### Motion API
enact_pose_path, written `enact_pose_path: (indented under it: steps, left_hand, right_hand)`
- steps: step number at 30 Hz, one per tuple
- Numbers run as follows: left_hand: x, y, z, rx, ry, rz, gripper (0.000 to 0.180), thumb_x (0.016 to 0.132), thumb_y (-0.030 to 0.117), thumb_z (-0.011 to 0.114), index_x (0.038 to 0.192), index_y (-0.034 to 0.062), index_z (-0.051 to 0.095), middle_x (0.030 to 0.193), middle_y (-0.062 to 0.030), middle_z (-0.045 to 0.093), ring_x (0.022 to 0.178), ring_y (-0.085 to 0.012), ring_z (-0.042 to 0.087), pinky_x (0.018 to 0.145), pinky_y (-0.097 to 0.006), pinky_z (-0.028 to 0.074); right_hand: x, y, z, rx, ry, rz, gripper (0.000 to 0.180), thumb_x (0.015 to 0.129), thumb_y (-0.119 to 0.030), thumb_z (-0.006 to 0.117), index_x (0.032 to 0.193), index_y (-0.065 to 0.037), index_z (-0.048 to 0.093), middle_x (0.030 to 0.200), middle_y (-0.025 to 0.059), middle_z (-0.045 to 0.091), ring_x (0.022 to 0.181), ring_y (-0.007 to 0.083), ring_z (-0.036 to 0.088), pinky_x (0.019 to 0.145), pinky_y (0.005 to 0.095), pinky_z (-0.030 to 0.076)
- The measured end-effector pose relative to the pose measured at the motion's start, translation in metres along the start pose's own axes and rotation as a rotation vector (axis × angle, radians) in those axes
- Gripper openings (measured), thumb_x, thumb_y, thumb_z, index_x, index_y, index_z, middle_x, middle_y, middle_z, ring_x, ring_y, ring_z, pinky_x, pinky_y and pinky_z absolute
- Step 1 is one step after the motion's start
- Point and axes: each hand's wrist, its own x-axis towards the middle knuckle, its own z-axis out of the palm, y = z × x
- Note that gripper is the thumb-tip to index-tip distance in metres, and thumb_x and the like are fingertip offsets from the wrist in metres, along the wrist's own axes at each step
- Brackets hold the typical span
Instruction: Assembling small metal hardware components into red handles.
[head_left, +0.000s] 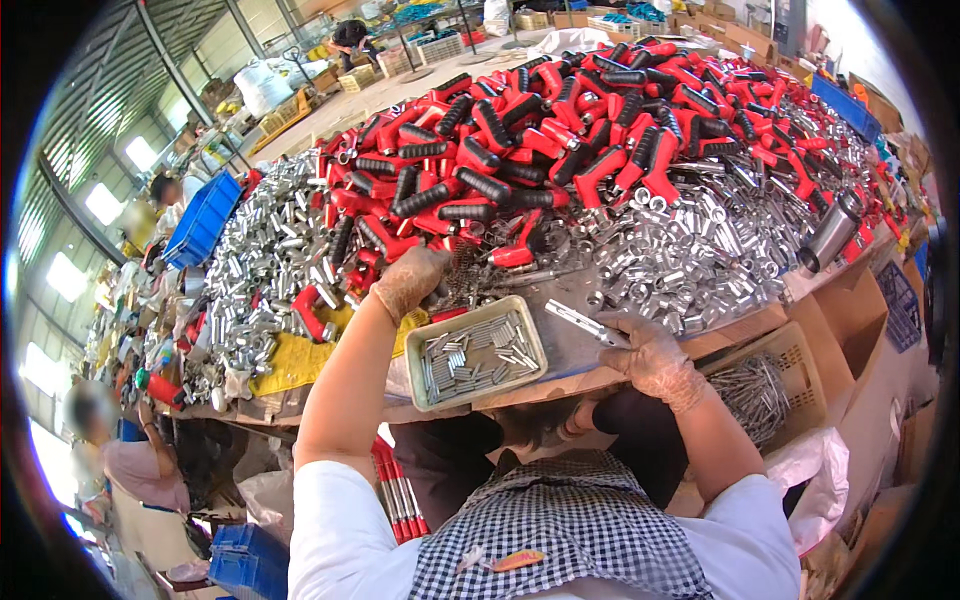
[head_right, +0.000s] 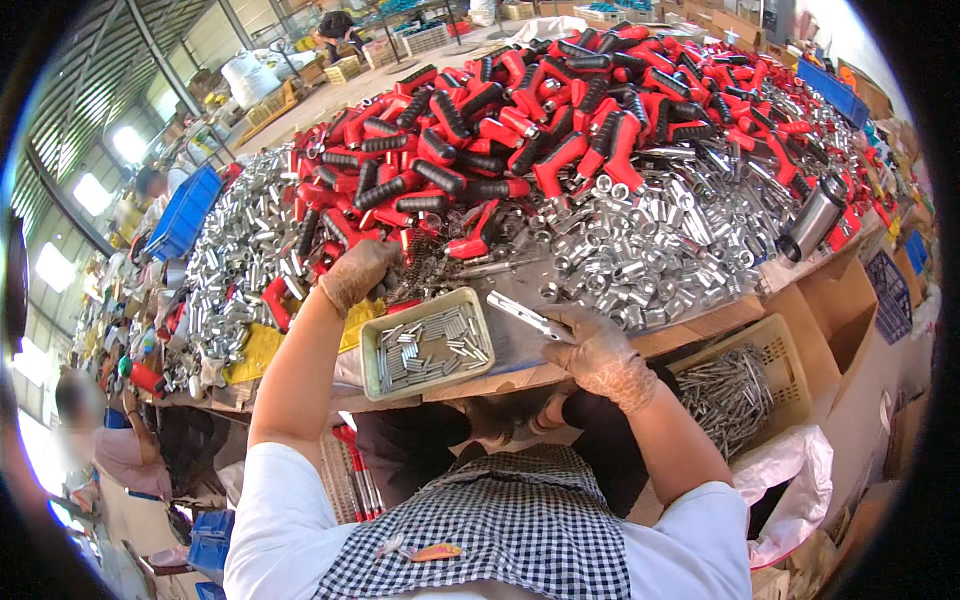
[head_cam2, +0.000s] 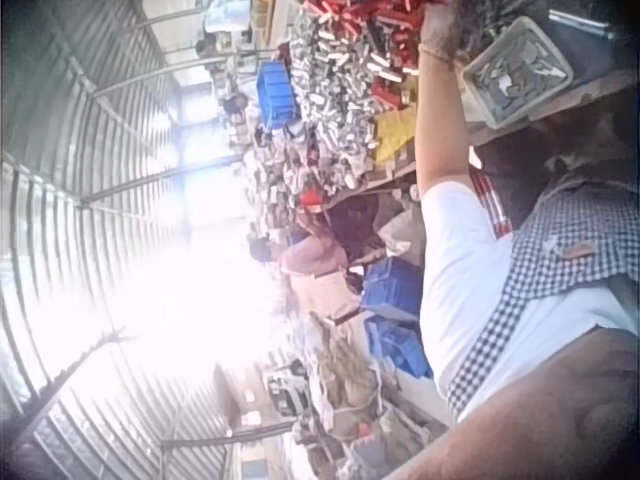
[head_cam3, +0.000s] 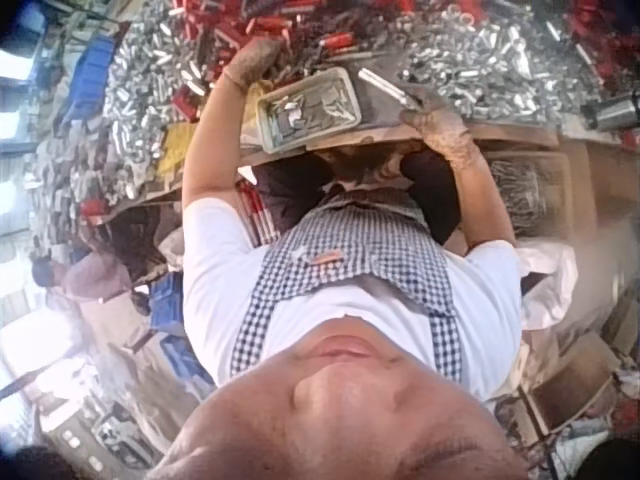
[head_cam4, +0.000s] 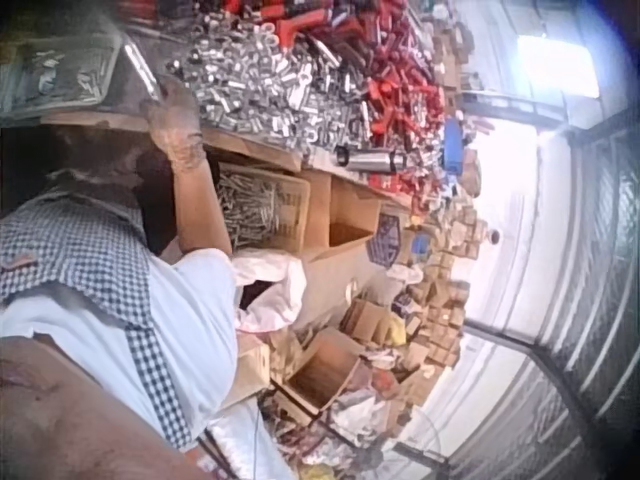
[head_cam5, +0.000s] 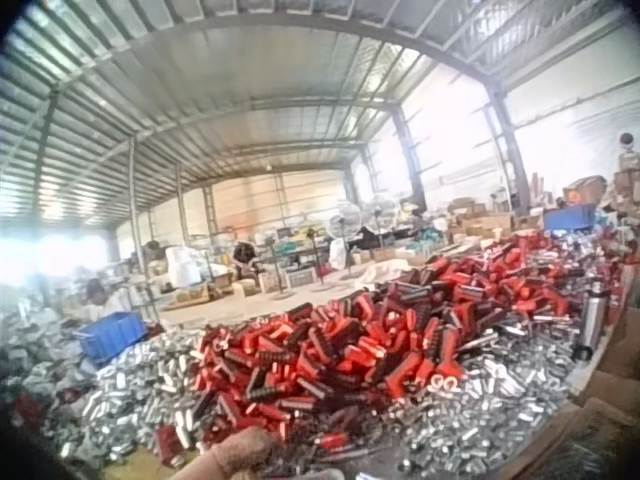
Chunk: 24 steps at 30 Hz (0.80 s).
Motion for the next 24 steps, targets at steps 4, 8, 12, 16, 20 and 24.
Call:
enact_pose_path:
  steps: [4,8,12,16,20,24]
  left_hand:
    - [-0.017,-0.036,-0.011,-0.507,0.045,-0.147,0.038,0.094,0.037,0.047,0.089,0.0006,0.058,0.068,-0.0096,0.061,0.047,-0.0178,0.055,0.043,-0.030,0.045]
    - [-0.018,-0.081,0.007,-0.737,0.035,-0.231,0.025,0.093,0.025,0.058,0.091,0.0002,0.061,0.071,-0.0085,0.063,0.056,-0.0173,0.062,0.050,-0.030,0.051]
    - [-0.032,-0.069,0.038,-0.115,0.408,0.631,0.016,0.088,0.015,0.064,0.091,-0.0007,0.067,0.087,-0.0108,0.069,0.071,-0.0259,0.066,0.069,-0.037,0.055]
    - [-0.027,-0.066,0.040,0.834,0.523,0.509,0.019,0.092,0.014,0.052,0.103,0.0034,0.064,0.090,-0.0194,0.067,0.088,-0.0341,0.064,0.076,-0.044,0.052]
    - [-0.036,-0.043,0.055,0.832,0.485,0.685,0.027,0.085,0.009,0.049,0.111,0.0055,0.059,0.101,-0.0181,0.063,0.091,-0.0377,0.061,0.074,-0.044,0.052]
    - [-0.071,-0.022,0.059,0.769,0.431,0.615,0.024,0.087,0.008,0.053,0.110,0.0064,0.054,0.099,-0.0188,0.061,0.085,-0.0394,0.061,0.069,-0.047,0.051]
  right_hand:
    - [0.006,0.025,0.009,-0.008,0.037,-0.215,0.037,0.085,-0.003,0.064,0.122,-0.002,0.058,0.105,0.0141,0.065,0.091,0.0195,0.061,0.081,0.0292,0.049]
    - [0.014,0.031,0.020,0.034,0.000,-0.154,0.034,0.088,-0.009,0.063,0.121,-0.003,0.060,0.102,0.0131,0.065,0.089,0.0187,0.062,0.079,0.0299,0.049]
    - [0.014,0.011,0.027,-0.003,0.004,-0.089,0.034,0.088,-0.010,0.063,0.122,-0.006,0.061,0.092,0.0084,0.065,0.076,0.0137,0.058,0.069,0.0258,0.048]
    - [0.021,0.001,0.035,0.406,-0.071,0.147,0.035,0.088,-0.017,0.064,0.120,-0.005,0.061,0.087,0.0042,0.061,0.063,0.0072,0.049,0.054,0.0194,0.039]
    - [0.051,-0.003,0.067,1.086,-0.061,0.247,0.034,0.089,-0.025,0.064,0.117,-0.006,0.060,0.096,0.0106,0.062,0.064,0.0072,0.047,0.048,0.0186,0.034]
    - [0.084,-0.017,0.092,1.185,-0.212,0.229,0.032,0.090,-0.019,0.061,0.120,-0.008,0.055,0.102,0.0088,0.064,0.076,0.0108,0.057,0.049,0.0187,0.037]
